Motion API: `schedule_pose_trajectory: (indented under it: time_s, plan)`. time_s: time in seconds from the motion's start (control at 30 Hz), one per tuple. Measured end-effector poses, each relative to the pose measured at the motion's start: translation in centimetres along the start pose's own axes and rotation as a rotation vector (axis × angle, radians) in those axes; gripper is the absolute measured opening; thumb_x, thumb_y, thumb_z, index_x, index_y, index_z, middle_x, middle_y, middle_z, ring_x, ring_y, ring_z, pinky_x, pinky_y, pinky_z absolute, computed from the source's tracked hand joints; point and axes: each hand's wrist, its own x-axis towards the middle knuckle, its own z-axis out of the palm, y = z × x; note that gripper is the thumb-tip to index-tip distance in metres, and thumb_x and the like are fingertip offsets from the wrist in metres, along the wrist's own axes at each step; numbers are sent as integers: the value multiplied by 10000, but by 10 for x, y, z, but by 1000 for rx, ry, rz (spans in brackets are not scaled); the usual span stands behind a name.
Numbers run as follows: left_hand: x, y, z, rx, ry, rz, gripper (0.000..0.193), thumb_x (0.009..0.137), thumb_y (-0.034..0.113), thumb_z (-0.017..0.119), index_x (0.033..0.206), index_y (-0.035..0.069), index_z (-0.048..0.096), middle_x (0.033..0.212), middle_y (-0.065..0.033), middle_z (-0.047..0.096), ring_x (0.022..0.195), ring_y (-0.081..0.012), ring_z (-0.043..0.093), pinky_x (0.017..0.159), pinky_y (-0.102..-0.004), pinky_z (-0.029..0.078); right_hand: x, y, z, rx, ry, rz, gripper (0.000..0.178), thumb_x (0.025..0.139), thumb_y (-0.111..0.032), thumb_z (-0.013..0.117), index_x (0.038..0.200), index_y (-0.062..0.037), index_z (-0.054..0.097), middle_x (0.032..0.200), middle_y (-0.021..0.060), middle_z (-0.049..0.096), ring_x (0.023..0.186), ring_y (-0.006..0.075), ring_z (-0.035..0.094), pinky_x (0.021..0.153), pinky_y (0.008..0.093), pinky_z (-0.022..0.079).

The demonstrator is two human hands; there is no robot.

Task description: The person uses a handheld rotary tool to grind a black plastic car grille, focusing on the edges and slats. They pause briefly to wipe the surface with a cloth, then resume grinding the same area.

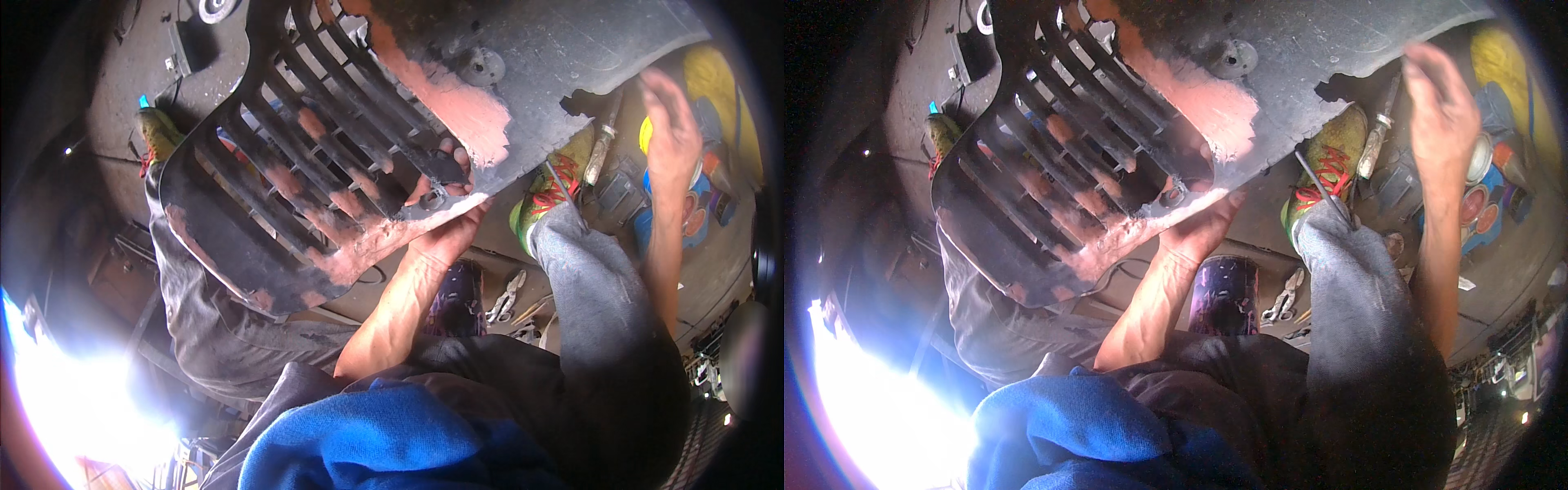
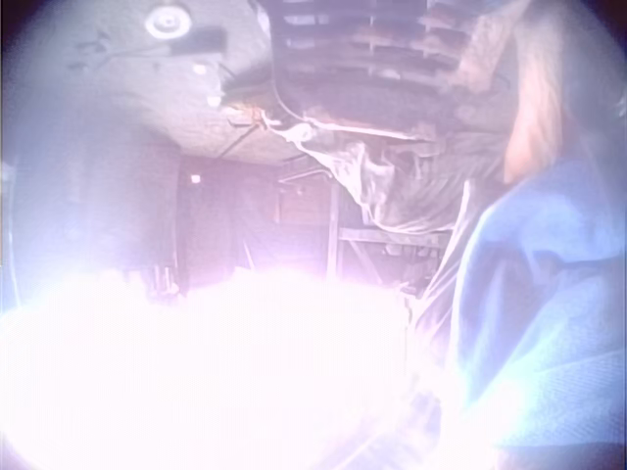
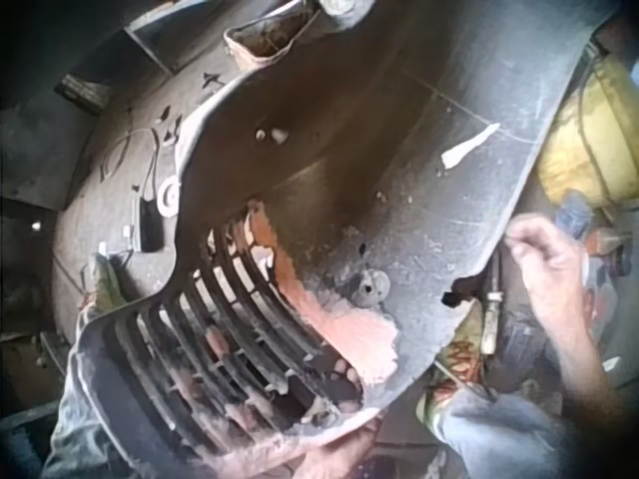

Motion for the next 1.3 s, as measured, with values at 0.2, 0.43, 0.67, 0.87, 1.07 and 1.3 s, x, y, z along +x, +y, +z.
schedule_pose_trajectory:
  time_s: [0.2, 0.43, 0.67, 0.87, 1.07, 1.3]
  plan:
    - [4, 0, -11, -33, -49, -27, 359, 995, 241, 577, 1335, 150, 650, 1248, -67, 727, 1126, -236, 674, 997, -461, 516, -85, 133, -12, -120, -217, 531, 376, 903, -243, 750, 1178, -1, 665, 1012, 62, 711, 837, 175, 628, 808, 336, 509]
    - [3, 1, -8, -50, -60, -42, 341, 981, 182, 599, 1314, 156, 669, 1225, -66, 741, 1172, -250, 671, 1044, -501, 498, -108, 118, 26, -133, -402, 775, 518, 871, -368, 772, 1174, 30, 640, 1039, 165, 730, 939, 262, 682, 832, 376, 516]
    - [6, 3, -11, -55, 1, -68, 318, 993, 187, 593, 1297, 177, 683, 1216, -70, 744, 1172, -252, 671, 1038, -517, 498, -102, 114, 12, 313, -217, 914, 413, 888, -235, 777, 1228, -49, 634, 997, 57, 707, 860, 157, 655, 717, 322, 517]
    - [4, 6, -17, -59, -68, -63, 310, 998, 218, 590, 1290, 226, 690, 1244, -80, 732, 1195, -254, 659, 1033, -514, 496, -97, 89, -24, 451, -13, 921, 348, 878, -155, 721, 1205, -74, 634, 978, 28, 667, 808, 135, 625, 681, 294, 525]
    - [2, 5, -15, -73, -114, -59, 309, 1000, 238, 590, 1294, 234, 688, 1258, -83, 723, 1197, -260, 657, 1037, -504, 491, -86, 62, -81, 720, 25, 519, 398, 949, -184, 596, 1301, 0, 568, 997, 78, 651, 782, 137, 597, 671, 281, 482]
    - [7, 1, -16, -18, -94, -72, 405, 944, 256, 691, 1345, 224, 646, 1290, -62, 702, 1195, -245, 645, 1029, -481, 491, -30, -53, -116, 374, -653, 532, 509, 903, -207, 651, 1341, 23, 534, 1083, 126, 667, 834, 131, 617, 739, 271, 500]
